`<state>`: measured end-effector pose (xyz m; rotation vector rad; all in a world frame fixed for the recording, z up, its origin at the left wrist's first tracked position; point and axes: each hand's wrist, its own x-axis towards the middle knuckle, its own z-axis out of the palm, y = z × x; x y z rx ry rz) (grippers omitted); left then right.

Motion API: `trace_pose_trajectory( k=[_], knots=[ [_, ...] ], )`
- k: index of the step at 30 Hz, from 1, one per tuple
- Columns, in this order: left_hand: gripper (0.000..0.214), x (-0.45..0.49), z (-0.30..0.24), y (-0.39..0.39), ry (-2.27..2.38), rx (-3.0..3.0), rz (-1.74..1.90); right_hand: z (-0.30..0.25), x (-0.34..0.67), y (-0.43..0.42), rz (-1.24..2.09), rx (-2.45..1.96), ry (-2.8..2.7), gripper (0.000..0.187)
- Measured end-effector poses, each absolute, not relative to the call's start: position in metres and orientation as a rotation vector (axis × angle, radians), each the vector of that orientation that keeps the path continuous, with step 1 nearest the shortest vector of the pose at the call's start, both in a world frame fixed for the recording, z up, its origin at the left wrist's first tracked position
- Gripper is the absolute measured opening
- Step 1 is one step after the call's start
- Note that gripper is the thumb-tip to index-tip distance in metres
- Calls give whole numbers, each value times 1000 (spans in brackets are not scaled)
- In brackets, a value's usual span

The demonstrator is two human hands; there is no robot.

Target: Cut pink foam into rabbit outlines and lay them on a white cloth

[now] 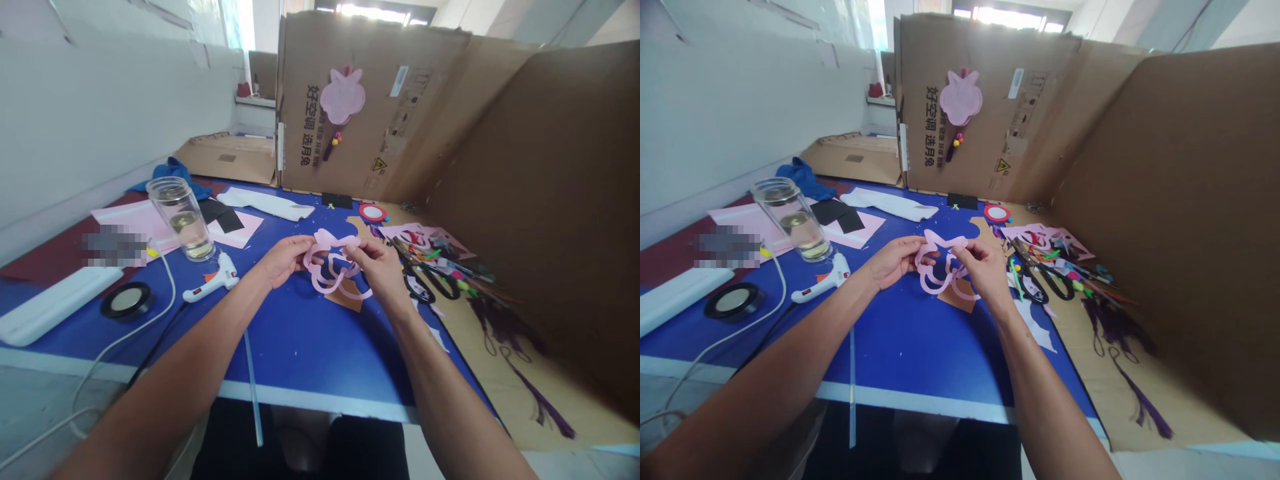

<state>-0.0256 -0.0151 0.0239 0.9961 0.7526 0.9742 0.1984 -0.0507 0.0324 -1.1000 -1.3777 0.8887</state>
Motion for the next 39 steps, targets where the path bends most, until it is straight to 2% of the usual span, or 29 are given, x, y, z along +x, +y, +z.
trace_pose_trajectory(
  k=[6,11,23,34,39],
  knots=[
    [10,-24,25,-14,805,966,995,29,201,-48,883,-1113,-1395,32],
    [26,-23,24,-13,772,973,1006,29,201,-49,887,-1147,-1396,32],
    [38,-24,18,-18,566,1038,838,23,205,-44,996,-1086,-1301,28],
    [24,-28,23,-16,511,955,895,15,210,-38,1130,-980,-1292,26],
    [28,-26,28,-18,597,945,928,17,212,-39,1142,-1004,-1319,25]
  ],
)
